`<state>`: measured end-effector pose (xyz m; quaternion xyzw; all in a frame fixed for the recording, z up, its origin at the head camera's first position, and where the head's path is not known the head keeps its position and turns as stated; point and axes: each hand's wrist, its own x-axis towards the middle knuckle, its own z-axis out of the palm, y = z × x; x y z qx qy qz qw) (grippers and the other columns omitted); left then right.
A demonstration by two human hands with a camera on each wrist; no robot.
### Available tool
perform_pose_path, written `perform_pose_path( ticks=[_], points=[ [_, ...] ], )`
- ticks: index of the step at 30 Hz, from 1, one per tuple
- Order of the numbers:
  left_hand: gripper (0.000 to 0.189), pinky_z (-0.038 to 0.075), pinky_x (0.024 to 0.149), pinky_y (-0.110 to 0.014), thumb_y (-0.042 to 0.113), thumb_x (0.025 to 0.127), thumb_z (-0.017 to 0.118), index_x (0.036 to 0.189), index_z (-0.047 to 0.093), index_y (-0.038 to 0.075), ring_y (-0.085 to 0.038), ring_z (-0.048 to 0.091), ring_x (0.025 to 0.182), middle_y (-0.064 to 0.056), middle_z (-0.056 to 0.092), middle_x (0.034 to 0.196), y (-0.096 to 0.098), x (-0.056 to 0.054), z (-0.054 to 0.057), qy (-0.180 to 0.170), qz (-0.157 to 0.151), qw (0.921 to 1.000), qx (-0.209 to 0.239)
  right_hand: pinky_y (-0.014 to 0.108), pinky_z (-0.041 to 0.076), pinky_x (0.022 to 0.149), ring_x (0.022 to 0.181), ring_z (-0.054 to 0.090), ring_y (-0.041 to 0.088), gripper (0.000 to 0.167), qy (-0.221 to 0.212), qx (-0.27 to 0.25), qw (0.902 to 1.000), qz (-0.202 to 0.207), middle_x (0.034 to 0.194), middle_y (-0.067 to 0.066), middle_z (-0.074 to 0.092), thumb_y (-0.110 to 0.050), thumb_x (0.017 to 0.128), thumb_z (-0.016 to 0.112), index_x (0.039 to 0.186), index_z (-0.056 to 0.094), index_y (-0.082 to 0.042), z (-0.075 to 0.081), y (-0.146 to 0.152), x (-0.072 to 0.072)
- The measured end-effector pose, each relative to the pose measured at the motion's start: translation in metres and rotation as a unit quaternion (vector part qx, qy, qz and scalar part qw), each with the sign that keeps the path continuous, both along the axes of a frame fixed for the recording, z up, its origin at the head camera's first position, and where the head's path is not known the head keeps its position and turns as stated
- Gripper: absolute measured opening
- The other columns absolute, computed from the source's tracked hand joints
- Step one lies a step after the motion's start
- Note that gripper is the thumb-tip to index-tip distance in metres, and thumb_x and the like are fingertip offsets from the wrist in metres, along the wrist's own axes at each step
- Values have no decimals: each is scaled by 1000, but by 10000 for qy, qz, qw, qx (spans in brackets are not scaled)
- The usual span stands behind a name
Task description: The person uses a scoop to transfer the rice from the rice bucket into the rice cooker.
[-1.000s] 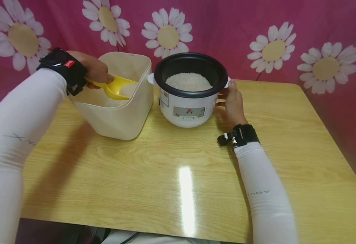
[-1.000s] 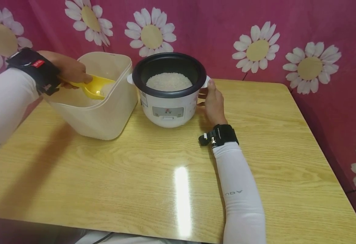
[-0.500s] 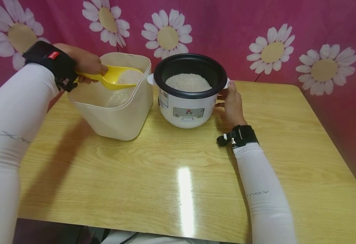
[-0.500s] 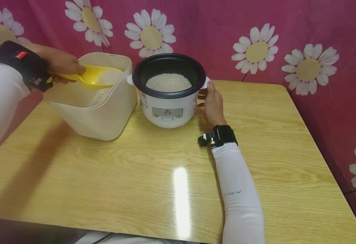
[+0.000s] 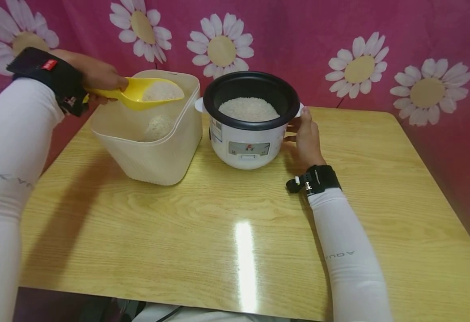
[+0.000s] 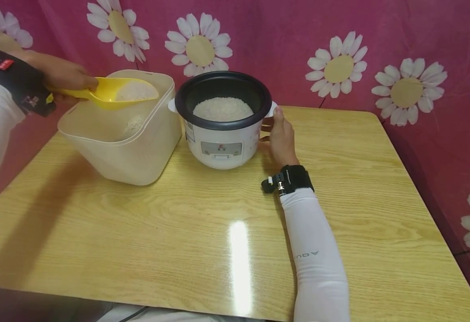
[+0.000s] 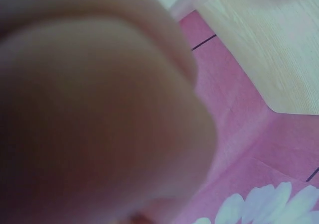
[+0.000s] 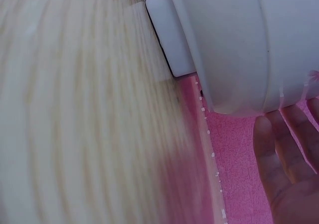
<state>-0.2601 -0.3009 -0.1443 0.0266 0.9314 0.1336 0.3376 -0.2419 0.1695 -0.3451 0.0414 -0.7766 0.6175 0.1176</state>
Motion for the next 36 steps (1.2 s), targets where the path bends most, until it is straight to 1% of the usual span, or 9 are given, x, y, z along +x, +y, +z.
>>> perform_pose_path(
  ticks=[4,11,14,17,21,26,29,32,36],
  points=[
    [45,46,57,-27,31,108,29,84,61,10,-12,49,56,4,53,65,-4,-5,4,-73,-309,9995,-60,46,60,92,105,68,17,74,11,43,10000,22,126,13,68,-67,105,16,129,67,-19,1,1,1],
    [49,46,56,-28,37,109,28,84,62,11,-12,48,54,6,53,61,-9,-3,9,2,-174,9998,72,49,59,94,105,68,17,74,48,136,9999,72,128,13,68,-68,104,16,129,66,-19,2,4,1],
    [50,49,57,-29,41,110,28,91,62,10,-13,49,55,6,53,63,-8,-2,13,186,-167,9997,54,45,60,92,105,68,17,74,13,143,9999,56,128,13,68,-70,103,17,129,65,-20,2,5,1],
    [52,50,58,-30,46,110,28,111,60,5,-14,50,56,6,54,66,-2,1,17,426,-62,9990,97,45,59,93,106,67,18,74,-9,136,9999,50,129,13,68,-70,103,17,129,64,-19,2,6,1],
    [60,52,61,-31,53,109,28,135,46,2,-15,51,59,7,54,70,11,6,21,684,155,9974,164,49,59,95,107,67,19,75,-8,139,9999,22,128,13,67,-70,103,16,130,64,-19,3,6,1],
    [61,55,65,-34,58,107,34,140,40,7,-18,52,65,4,52,77,31,9,27,810,251,9961,253,38,60,88,107,67,19,76,-71,150,9999,16,127,12,68,-70,103,16,130,65,-18,2,5,1],
    [63,57,67,-34,62,105,37,144,37,12,-17,52,69,4,52,83,48,10,31,852,485,9942,447,31,59,83,107,68,19,77,-58,127,9999,8,127,12,68,-71,103,17,130,65,-18,2,5,1],
    [62,54,65,-32,60,107,36,146,35,12,-17,50,68,3,51,83,68,8,36,880,326,9947,419,30,60,82,106,68,19,77,-49,112,9999,-7,129,14,68,-71,103,17,130,65,-18,2,4,1],
    [59,52,65,-29,54,109,33,150,33,12,-17,50,68,1,50,90,98,6,39,990,-97,9947,247,42,60,90,107,68,19,76,-78,99,9999,2,131,16,67,-70,103,17,131,65,-18,2,2,1]
  ],
)
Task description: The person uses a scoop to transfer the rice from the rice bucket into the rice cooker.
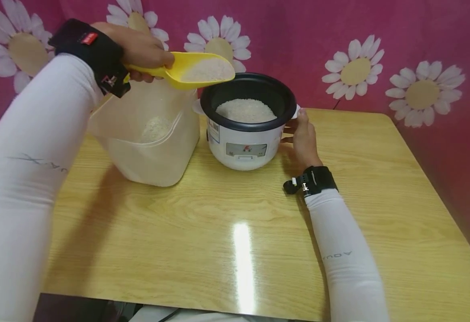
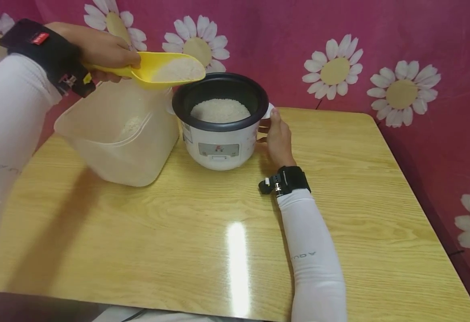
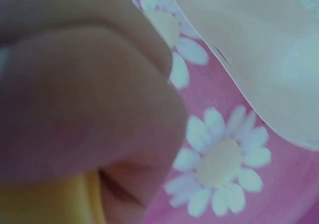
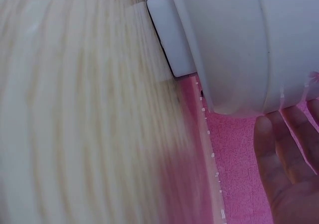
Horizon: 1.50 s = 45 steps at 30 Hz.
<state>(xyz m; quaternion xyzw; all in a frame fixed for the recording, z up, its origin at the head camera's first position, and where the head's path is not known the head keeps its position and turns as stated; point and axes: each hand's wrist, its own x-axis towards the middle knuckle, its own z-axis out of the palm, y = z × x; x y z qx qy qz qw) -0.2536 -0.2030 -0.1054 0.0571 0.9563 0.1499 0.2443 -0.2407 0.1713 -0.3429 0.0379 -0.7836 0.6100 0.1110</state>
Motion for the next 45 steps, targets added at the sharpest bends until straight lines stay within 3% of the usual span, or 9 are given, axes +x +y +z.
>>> perform_pose_path(
  ticks=[3,9,15,20,24,29,33,37,45],
  points=[
    [57,53,65,-28,52,109,35,151,34,13,-16,51,68,-1,50,93,21,-2,-3,103,-219,9996,-134,45,60,92,109,68,20,76,-5,-6,10000,2,131,16,67,-69,104,16,132,65,-18,0,-2,1],
    [55,53,65,-26,50,109,35,149,39,12,-15,54,66,-1,52,90,52,-6,-8,190,-676,9946,-771,34,59,85,109,67,21,75,-7,-46,10000,22,131,13,68,-69,103,17,132,66,-19,1,-4,2],
    [52,51,64,-25,44,110,32,145,42,7,-15,53,67,-1,52,88,74,-8,-11,192,-1263,9849,-1171,47,59,93,108,68,20,79,-9,74,10000,7,130,13,68,-71,103,15,131,66,-18,3,-3,3],
    [49,49,62,-27,43,109,30,122,60,5,-17,52,67,-1,53,81,87,-8,-15,694,-1683,9691,-1665,49,59,94,108,68,19,78,8,70,10000,-7,129,13,69,-70,103,15,130,66,-18,2,-4,3],
    [49,45,61,-30,39,108,30,98,63,5,-18,52,65,0,54,73,92,-7,-17,1202,-2048,9508,-1990,53,58,96,109,68,20,78,-36,49,10000,32,131,13,68,-72,102,16,131,66,-19,1,-6,2],
    [47,46,67,-33,37,107,31,98,62,3,-23,56,74,-6,57,81,93,-2,-17,1599,-2058,9451,-1972,47,59,93,111,68,24,79,-17,91,9999,54,130,13,68,-73,102,15,130,66,-19,2,-6,1],
    [47,43,66,-34,35,107,31,94,63,2,-23,53,69,-6,56,77,93,-2,-18,1976,-2139,9383,-1864,39,60,88,112,68,27,79,4,117,9999,55,129,14,68,-71,103,15,129,66,-18,4,-4,2],
    [47,40,63,-33,33,107,32,88,62,2,-20,48,64,-4,51,71,95,-4,-19,2290,-2283,9298,-1758,47,59,93,111,68,22,77,-32,102,9999,35,129,14,67,-68,104,14,129,66,-16,5,-4,4],
    [47,42,62,-31,36,108,34,95,64,1,-22,51,66,-5,51,72,97,-3,-22,2573,-2293,9247,-1615,50,58,96,110,68,20,78,-14,143,9999,59,130,15,68,-69,104,14,129,67,-16,3,-1,5]
  ],
)
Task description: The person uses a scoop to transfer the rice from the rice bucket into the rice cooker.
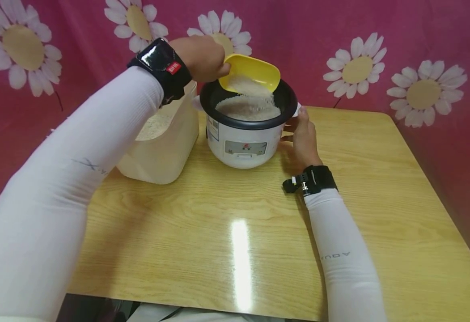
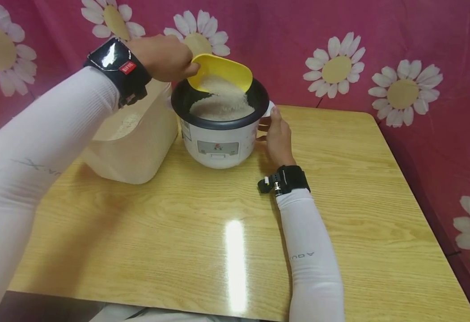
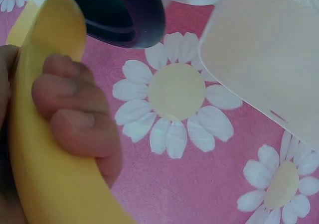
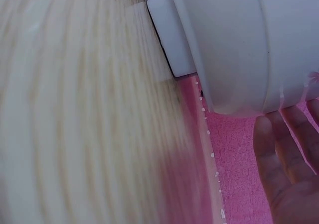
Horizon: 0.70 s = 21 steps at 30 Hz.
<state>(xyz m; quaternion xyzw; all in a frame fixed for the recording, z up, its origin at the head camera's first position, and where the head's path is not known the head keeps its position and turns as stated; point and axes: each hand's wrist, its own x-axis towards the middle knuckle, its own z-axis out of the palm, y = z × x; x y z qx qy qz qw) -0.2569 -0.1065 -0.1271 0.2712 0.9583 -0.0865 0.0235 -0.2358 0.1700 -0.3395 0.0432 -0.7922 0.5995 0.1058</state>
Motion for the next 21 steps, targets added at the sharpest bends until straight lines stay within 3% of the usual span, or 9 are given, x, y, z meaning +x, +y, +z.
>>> perform_pose_path(
  ticks=[3,6,10,16,21],
  points=[
    [46,41,60,-31,36,107,37,91,62,1,-22,50,63,-5,50,70,-1,2,0,244,-88,9996,73,47,59,93,109,68,18,77,28,4,10000,14,130,15,68,-69,104,14,129,67,-18,-1,1,-1],
    [44,41,60,-30,37,106,42,100,65,-1,-23,51,65,-8,53,75,-3,5,0,457,-149,9986,229,45,60,92,108,68,18,76,39,-14,10000,30,130,15,68,-68,104,14,128,67,-18,-2,2,-2],
    [47,49,70,-33,39,105,50,122,65,-3,-28,56,76,-14,60,91,-7,9,-1,576,-125,9974,426,45,59,93,108,68,18,75,35,-69,10000,34,129,14,68,-69,104,15,127,67,-19,-2,3,-2],
    [52,58,88,-44,40,104,54,134,60,-2,-32,61,85,-18,64,105,-12,12,-2,688,14,9962,525,39,60,90,108,67,17,74,13,-76,10000,30,129,12,68,-69,104,15,128,65,-20,-1,5,-2],
    [53,56,87,-43,41,104,54,135,59,-2,-32,61,86,-18,61,104,-16,13,0,832,45,9947,610,49,59,94,106,68,17,73,123,-135,9998,-50,126,13,69,-65,106,15,124,67,-16,-1,4,-2]
  ],
)
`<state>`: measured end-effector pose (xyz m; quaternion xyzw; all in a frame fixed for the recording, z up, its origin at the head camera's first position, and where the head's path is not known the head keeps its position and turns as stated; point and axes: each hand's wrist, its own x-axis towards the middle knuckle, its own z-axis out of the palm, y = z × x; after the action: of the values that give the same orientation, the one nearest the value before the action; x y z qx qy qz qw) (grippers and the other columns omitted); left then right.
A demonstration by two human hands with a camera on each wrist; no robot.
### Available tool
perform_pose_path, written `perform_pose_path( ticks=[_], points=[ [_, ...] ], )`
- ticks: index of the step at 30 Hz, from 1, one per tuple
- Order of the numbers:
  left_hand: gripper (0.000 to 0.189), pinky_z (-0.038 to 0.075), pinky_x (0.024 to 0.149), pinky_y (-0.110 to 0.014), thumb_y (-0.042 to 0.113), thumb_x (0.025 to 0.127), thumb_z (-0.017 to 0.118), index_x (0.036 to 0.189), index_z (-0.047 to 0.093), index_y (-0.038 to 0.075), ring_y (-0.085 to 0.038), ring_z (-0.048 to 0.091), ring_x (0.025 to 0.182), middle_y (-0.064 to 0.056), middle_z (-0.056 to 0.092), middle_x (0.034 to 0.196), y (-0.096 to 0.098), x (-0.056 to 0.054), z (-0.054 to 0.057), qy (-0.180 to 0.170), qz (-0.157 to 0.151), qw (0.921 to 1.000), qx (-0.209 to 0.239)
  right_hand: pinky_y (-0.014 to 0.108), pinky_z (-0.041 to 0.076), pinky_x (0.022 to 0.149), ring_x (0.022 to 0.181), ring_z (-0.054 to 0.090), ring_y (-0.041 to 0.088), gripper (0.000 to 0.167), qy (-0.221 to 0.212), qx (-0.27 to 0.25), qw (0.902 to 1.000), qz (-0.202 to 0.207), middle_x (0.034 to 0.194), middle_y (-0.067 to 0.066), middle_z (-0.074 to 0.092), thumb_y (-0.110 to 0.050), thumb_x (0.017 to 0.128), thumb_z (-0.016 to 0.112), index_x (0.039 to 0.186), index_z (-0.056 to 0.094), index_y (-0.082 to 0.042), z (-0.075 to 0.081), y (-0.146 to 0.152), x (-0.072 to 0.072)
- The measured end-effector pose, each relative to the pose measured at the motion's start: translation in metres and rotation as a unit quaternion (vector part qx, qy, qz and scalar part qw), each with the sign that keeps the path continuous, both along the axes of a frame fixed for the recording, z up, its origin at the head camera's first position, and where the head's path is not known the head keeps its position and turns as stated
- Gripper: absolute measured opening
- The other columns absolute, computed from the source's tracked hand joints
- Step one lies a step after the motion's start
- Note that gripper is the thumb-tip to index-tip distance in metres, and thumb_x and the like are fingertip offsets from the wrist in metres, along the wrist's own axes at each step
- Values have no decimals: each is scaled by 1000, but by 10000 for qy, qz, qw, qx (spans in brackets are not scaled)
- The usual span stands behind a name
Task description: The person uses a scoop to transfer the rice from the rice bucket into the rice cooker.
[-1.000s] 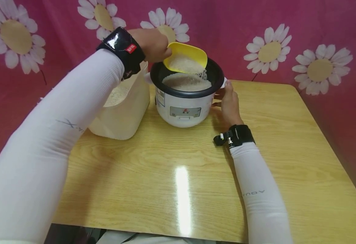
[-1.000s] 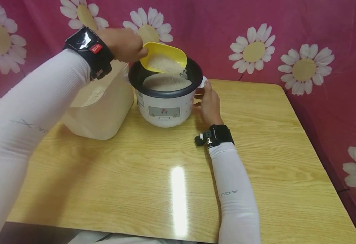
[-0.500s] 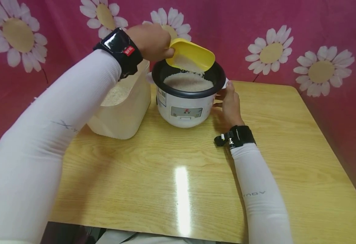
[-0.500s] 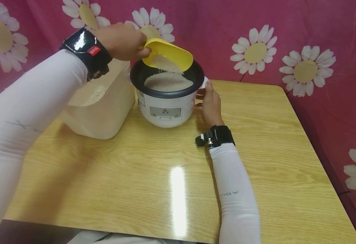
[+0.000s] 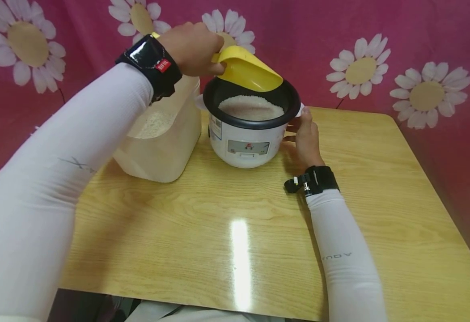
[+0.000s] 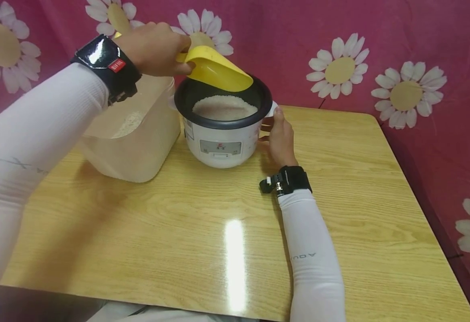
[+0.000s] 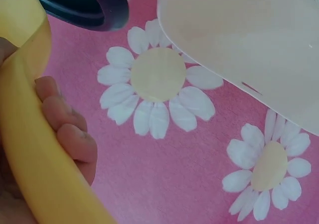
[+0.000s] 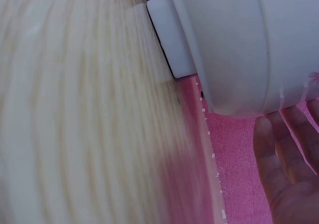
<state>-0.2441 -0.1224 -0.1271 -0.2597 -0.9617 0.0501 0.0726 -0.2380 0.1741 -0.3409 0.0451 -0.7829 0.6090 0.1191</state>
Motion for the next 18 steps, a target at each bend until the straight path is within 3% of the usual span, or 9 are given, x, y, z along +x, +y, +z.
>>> perform_pose_path(
  ticks=[3,7,12,18],
  points=[
    [53,57,89,-45,41,105,54,135,58,-2,-35,62,89,-20,62,106,-5,1,2,37,-13,10000,58,55,57,96,107,67,16,73,30,14,10000,7,123,9,68,-66,105,15,122,66,-17,0,0,0],
    [54,58,93,-49,40,106,52,136,58,-3,-36,63,90,-22,64,109,-14,0,5,11,32,9998,215,49,59,94,109,65,17,73,-10,41,10000,43,121,5,67,-68,104,15,121,65,-19,0,1,0],
    [49,54,82,-43,37,105,50,129,61,-4,-32,58,79,-21,62,99,-25,-2,6,98,25,9992,391,40,60,89,108,66,17,72,6,36,10000,9,124,9,68,-69,104,16,123,66,-20,0,5,0],
    [52,52,80,-44,37,107,45,127,62,-7,-31,57,73,-23,64,96,-38,-3,9,127,92,9988,469,45,59,93,108,66,16,72,22,63,10000,-32,127,11,68,-68,104,15,124,66,-20,-2,7,1]
  ],
)
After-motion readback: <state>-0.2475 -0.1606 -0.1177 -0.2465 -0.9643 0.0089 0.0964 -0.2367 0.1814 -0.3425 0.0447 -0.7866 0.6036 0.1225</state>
